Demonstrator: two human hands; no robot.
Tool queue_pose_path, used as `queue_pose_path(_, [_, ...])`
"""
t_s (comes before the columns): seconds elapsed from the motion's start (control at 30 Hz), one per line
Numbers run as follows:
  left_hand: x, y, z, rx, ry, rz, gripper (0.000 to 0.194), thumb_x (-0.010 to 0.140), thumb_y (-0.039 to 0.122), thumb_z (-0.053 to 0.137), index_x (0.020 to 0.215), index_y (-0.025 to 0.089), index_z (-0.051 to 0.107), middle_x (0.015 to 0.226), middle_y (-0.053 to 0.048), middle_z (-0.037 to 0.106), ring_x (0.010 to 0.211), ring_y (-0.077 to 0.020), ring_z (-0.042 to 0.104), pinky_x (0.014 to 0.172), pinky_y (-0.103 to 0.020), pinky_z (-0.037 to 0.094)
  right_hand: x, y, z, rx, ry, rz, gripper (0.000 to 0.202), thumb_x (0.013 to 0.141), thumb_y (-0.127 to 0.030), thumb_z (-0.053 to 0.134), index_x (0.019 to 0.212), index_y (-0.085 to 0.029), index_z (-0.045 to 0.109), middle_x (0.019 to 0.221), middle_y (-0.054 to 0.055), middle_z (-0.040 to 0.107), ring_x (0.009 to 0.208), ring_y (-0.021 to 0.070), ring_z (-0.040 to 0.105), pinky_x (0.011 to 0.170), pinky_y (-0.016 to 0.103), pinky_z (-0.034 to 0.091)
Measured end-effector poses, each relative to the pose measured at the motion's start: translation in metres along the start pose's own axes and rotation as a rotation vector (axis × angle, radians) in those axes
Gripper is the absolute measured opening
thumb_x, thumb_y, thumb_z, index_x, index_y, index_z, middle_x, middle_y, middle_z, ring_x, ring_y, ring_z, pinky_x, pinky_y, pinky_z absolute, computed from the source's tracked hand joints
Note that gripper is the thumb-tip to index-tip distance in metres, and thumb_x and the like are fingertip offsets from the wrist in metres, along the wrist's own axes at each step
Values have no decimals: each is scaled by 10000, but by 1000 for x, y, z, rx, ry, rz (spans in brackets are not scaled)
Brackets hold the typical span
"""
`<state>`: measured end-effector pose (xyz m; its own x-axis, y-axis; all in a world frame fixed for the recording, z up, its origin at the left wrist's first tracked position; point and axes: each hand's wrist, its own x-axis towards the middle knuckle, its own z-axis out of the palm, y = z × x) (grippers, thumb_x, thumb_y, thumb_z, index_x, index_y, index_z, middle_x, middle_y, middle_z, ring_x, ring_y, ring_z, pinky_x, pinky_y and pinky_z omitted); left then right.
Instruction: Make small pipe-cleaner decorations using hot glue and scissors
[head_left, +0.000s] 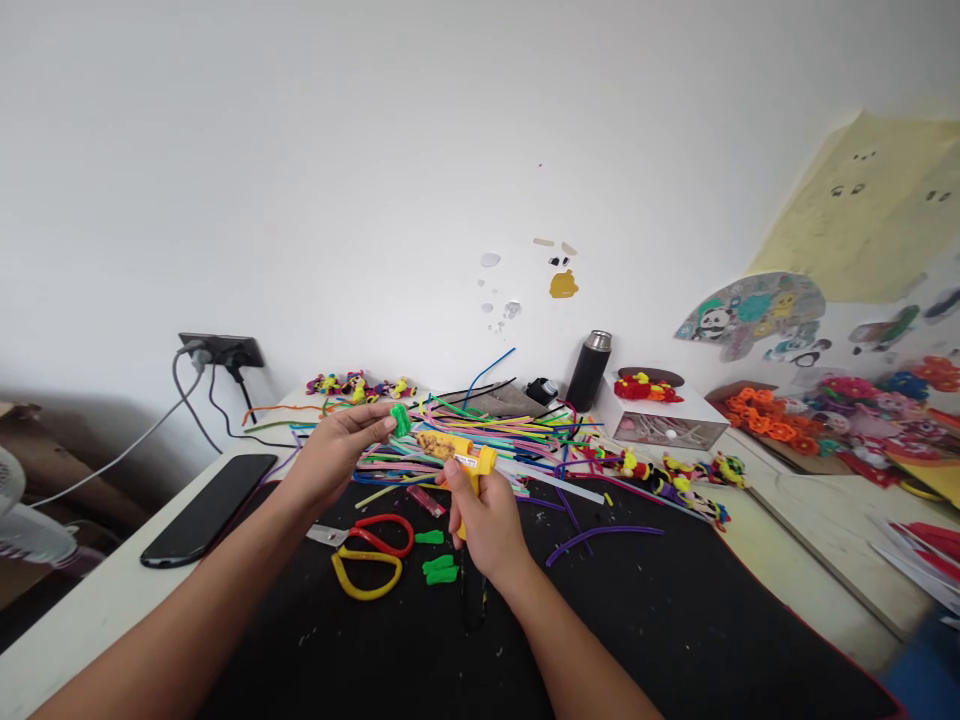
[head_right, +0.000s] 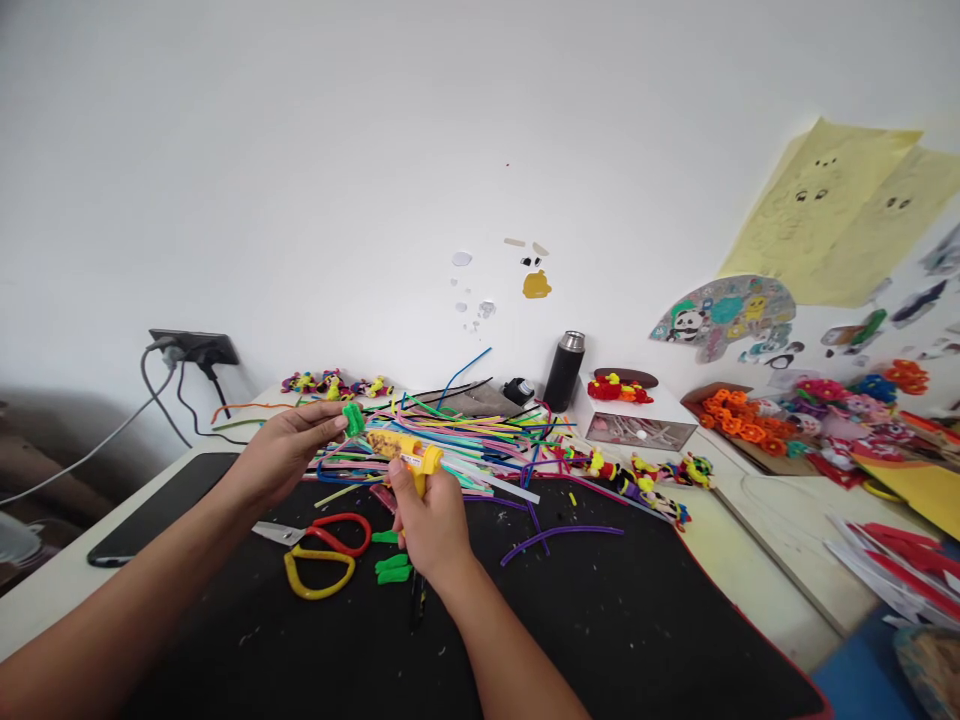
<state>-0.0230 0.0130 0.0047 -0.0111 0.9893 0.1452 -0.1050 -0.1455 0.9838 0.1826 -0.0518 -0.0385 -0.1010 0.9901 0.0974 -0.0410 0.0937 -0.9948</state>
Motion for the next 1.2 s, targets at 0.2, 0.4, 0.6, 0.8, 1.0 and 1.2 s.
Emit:
queue_pose_path(0.2, [0,4,0,-25,37,19,341,548,362,992,821,214,851,775,-25,767,699,-169,603,726,-290,485,0,5,1,-47,-39,50,646,893,-809,539,833,-173,637,443,-57,511,335,103,467,365,201,331])
queue_pose_path(0.4, [6,-1,-4,-113,99,-17,378,515,384,1011,813,214,854,776,-26,764,698,-156,616,693,-264,499,1,3,-1,-17,7,0,618,916,-776,544,850,-171,648,459,-49,531,345,100,487,381,197,354])
queue_pose_path(0.6, [9,3,-7,-172,101,13,370,524,392,1013,823,235,861,797,-32,773,712,-159,606,681,-260,503,6,3,-3,25,47,-5,654,874,-812,549,862,-168,662,431,-55,513,338,107,481,392,211,351])
queue_pose_path(0.8, [6,15,-9,-197,86,65,344,548,394,1003,828,247,866,823,-34,768,724,-177,602,692,-290,508,23,14,-4,58,100,16,684,832,-846,542,827,-169,647,369,-59,477,305,111,449,376,219,308])
queue_pose_path(1.0, [3,25,-13,-227,65,93,297,571,398,996,801,268,860,826,-29,770,744,-188,614,699,-302,506,16,18,-13,224,124,100,629,839,-788,610,893,-164,664,394,-68,475,296,111,435,315,210,197])
queue_pose_path(1.2, [2,27,-13,-201,45,120,299,599,418,978,831,268,863,865,-41,782,776,-207,626,741,-330,507,-33,34,-35,320,118,325,652,797,-796,675,897,-152,657,428,-66,489,295,97,434,297,197,171])
